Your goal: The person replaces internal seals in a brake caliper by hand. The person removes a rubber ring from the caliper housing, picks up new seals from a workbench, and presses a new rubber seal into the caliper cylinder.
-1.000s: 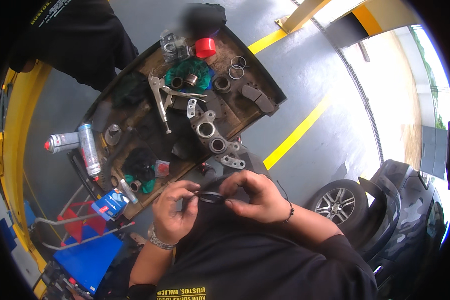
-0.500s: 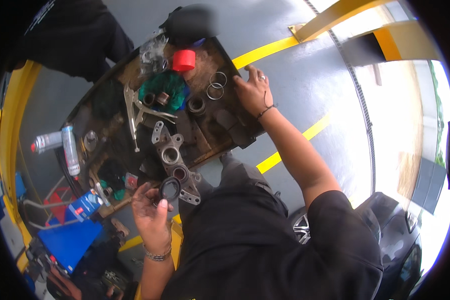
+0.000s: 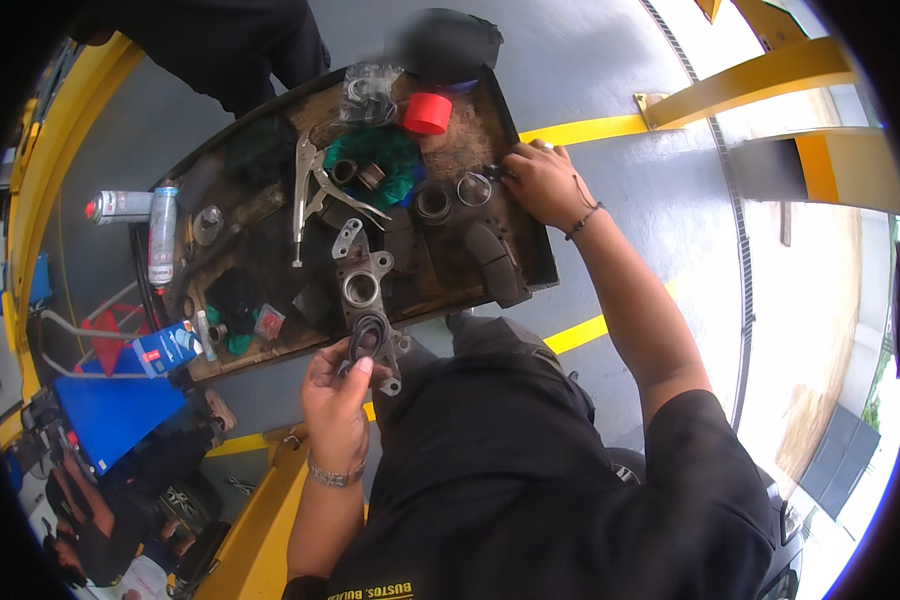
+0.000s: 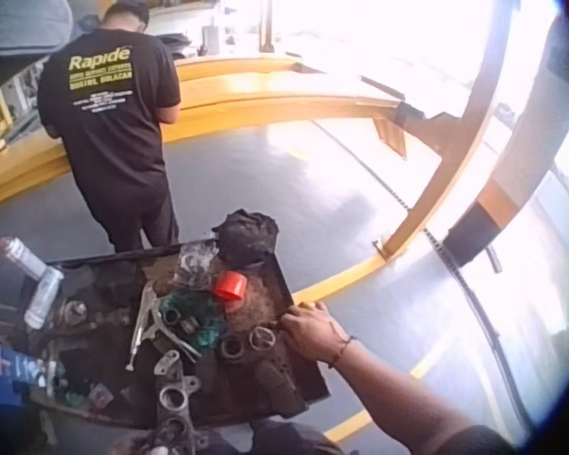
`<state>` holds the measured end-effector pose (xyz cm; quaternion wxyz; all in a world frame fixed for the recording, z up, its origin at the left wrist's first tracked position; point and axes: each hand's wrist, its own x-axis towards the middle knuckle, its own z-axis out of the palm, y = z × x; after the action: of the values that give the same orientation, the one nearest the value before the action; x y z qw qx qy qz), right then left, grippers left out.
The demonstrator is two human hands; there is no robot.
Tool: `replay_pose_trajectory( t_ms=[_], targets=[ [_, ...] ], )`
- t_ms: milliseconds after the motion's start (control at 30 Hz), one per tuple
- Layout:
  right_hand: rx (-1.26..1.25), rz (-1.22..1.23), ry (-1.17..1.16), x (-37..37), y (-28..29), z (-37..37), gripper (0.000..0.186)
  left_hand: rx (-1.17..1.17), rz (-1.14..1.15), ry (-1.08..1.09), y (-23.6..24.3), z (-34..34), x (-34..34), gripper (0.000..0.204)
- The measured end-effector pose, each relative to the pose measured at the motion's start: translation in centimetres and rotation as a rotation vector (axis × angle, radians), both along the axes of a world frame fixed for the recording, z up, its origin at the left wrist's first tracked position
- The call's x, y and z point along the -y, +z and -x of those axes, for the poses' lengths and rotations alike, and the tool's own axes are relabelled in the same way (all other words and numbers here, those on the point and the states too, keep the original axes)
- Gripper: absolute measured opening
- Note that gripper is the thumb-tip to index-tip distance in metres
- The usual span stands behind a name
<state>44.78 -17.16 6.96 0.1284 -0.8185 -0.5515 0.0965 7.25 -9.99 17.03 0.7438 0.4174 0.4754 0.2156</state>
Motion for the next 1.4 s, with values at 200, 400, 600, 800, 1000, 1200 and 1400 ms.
replay_pose_trajectory(
  t_ms=[200, 400, 600, 800, 1000, 1200, 1400],
  targets=[
    [-0.511, -0.134, -0.192, 2.3, 4.1, 2.0, 0.021, 0.094, -0.012, 0.085, 0.6, -2.9, 0.2, 0.020],
    [-1.045, -0.509, -0.043, 5.5, 11.0, 9.2, 0.015, 0.117, -0.464, -0.117, 1.7, -3.7, 0.4, 0.023],
    [-1.015, -0.641, 0.289, 6.8, 14.9, 12.5, 0.014, -0.045, -1.499, -0.370, 6.1, -7.2, 0.3, 0.053],
    [-1.223, -0.683, 0.296, 8.0, 16.1, 14.4, 0.015, 0.081, -1.534, -0.343, 6.6, -6.6, 0.5, 0.044],
    [-1.883, -0.580, 0.003, 9.3, 17.2, 16.5, 0.021, 0.216, -1.431, -0.327, 7.1, -6.3, 1.0, 0.043],
    [-2.113, -0.524, -0.046, 9.1, 18.1, 16.7, 0.021, 0.234, -1.224, -0.379, 8.0, -5.9, 1.3, 0.031],
    [-2.202, -0.468, -0.065, 8.7, 18.4, 17.0, 0.026, 0.254, -1.028, -0.389, 8.2, -5.5, 1.6, 0.027]
  ],
)
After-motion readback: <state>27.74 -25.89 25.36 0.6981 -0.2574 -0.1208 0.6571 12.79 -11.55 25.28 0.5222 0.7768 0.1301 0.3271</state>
